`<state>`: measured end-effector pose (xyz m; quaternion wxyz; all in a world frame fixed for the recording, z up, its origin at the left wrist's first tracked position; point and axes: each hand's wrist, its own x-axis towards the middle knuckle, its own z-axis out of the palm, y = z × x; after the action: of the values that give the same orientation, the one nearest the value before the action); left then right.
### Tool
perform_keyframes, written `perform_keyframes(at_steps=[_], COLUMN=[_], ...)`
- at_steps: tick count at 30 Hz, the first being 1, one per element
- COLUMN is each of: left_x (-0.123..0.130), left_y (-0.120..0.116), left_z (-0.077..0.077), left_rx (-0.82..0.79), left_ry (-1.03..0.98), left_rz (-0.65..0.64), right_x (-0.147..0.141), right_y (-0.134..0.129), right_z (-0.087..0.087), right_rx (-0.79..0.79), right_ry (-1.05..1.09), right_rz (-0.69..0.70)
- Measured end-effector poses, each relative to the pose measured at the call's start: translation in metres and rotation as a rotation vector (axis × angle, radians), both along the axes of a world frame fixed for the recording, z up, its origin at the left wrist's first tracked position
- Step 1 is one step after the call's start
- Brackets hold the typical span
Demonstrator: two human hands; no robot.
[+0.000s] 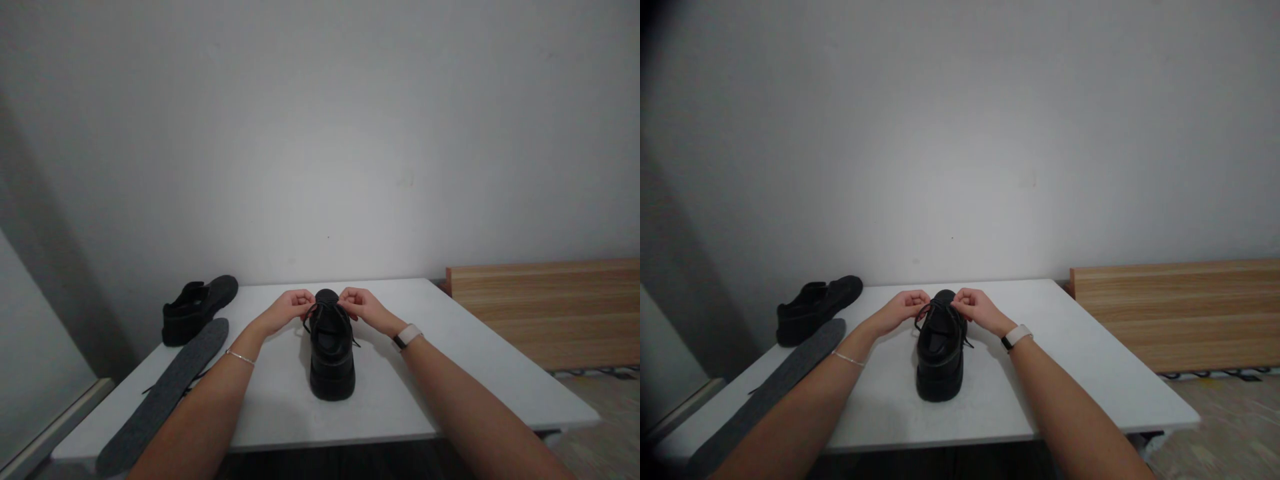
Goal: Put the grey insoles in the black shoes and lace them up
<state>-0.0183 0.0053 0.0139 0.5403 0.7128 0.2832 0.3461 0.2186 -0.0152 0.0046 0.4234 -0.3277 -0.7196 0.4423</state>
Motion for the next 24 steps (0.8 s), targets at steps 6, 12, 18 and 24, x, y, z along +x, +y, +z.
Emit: perform_keyframes(at_steps=[6,12,18,24], left_x=[0.0019,0.0024,0.0022,0.0027], left_y=[-0.0022,-0.0022,-0.0011,-0.0004], left_z=[0.0027,0.0035,0.0045,0.0035], left_rx=[0.078,0.150,0.186,0.143], left_ry=[-0.011,-0.033,-0.041,-0.094], left_rz=[0.047,0.070,0.137,0.152], right_x=[-0.0026,-0.0024,-0.0035,-0.0043], right_y=[-0.0018,0.0020,-0.0009,-0.0017], right_z=[0.0003,-0.0040,0.0016,0.0015], right_rx=[0.105,0.174,0.084,-0.042], right_ry=[0.010,0.038,0.102,0.221], right_rz=[-0.100,-0.168,-0.080,-0.010])
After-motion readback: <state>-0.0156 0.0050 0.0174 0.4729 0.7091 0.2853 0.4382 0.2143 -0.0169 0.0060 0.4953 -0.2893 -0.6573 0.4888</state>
